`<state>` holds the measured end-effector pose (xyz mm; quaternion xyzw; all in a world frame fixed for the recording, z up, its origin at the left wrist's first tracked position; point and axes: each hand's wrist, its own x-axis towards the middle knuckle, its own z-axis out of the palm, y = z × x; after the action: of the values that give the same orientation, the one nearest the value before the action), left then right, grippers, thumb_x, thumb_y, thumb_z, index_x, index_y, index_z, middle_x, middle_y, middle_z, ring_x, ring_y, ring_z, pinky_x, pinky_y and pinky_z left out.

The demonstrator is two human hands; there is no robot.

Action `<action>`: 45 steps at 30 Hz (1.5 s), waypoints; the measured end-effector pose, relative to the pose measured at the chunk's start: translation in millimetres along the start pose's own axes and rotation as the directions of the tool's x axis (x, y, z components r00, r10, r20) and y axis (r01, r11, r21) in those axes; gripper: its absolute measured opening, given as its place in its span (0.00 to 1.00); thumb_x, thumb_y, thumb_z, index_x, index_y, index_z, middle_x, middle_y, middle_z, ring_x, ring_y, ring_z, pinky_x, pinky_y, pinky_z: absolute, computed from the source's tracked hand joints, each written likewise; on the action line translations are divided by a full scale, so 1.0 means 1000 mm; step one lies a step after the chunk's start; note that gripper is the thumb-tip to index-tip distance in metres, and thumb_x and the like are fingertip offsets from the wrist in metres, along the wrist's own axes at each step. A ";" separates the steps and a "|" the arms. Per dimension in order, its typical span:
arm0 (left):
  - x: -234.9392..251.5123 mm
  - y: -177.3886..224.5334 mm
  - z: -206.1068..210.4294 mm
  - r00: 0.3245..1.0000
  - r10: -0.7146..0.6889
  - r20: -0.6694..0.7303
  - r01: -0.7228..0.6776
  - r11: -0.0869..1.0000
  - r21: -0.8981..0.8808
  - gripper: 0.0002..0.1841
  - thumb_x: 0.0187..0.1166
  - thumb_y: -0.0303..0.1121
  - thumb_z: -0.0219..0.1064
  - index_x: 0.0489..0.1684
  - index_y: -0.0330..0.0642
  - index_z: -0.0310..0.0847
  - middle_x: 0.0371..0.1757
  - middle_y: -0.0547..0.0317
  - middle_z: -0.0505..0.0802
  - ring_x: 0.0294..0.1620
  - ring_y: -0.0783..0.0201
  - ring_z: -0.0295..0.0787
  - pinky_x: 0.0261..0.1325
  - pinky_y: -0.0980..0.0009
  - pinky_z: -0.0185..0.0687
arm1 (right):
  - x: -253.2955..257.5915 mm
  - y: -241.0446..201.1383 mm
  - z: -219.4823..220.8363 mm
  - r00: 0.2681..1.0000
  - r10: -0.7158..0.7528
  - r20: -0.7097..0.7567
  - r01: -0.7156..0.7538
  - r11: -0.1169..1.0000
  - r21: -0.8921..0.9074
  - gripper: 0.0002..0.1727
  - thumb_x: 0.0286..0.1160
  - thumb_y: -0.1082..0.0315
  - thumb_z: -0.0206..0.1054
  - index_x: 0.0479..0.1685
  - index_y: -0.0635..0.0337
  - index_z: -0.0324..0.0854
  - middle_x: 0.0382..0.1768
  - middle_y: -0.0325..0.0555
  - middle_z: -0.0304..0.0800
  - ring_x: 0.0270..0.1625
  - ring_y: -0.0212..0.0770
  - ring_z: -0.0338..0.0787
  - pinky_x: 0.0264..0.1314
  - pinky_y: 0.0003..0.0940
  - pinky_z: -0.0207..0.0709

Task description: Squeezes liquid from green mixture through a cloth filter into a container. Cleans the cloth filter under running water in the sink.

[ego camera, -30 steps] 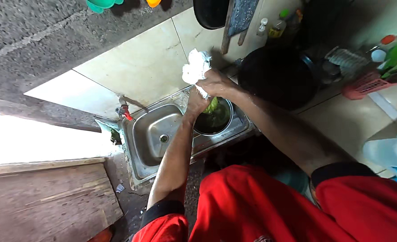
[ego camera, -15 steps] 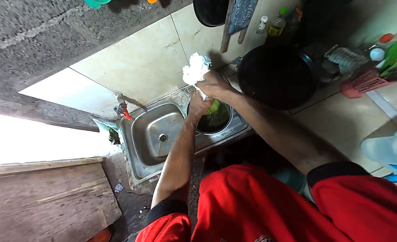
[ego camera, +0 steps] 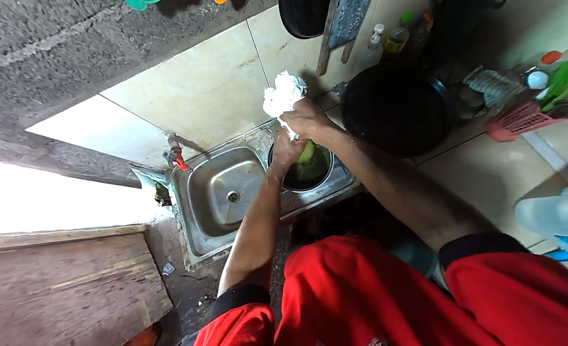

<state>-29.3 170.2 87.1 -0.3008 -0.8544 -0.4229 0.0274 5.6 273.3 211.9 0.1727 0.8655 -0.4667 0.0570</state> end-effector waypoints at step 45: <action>0.014 0.042 -0.032 0.990 0.001 -0.143 -0.043 0.956 -0.292 0.16 0.74 0.36 0.73 0.55 0.37 0.84 0.45 0.55 0.94 0.47 0.70 0.91 0.58 0.66 0.88 | -0.007 -0.051 -0.031 0.953 -0.286 -0.101 0.303 0.912 0.275 0.21 0.74 0.67 0.72 0.65 0.61 0.79 0.56 0.48 0.90 0.62 0.36 0.89 0.66 0.38 0.84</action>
<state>-25.1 172.3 141.6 -0.2805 -0.7745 -0.5650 0.0474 -3.9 271.9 270.9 0.0605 0.8059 -0.5853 -0.0651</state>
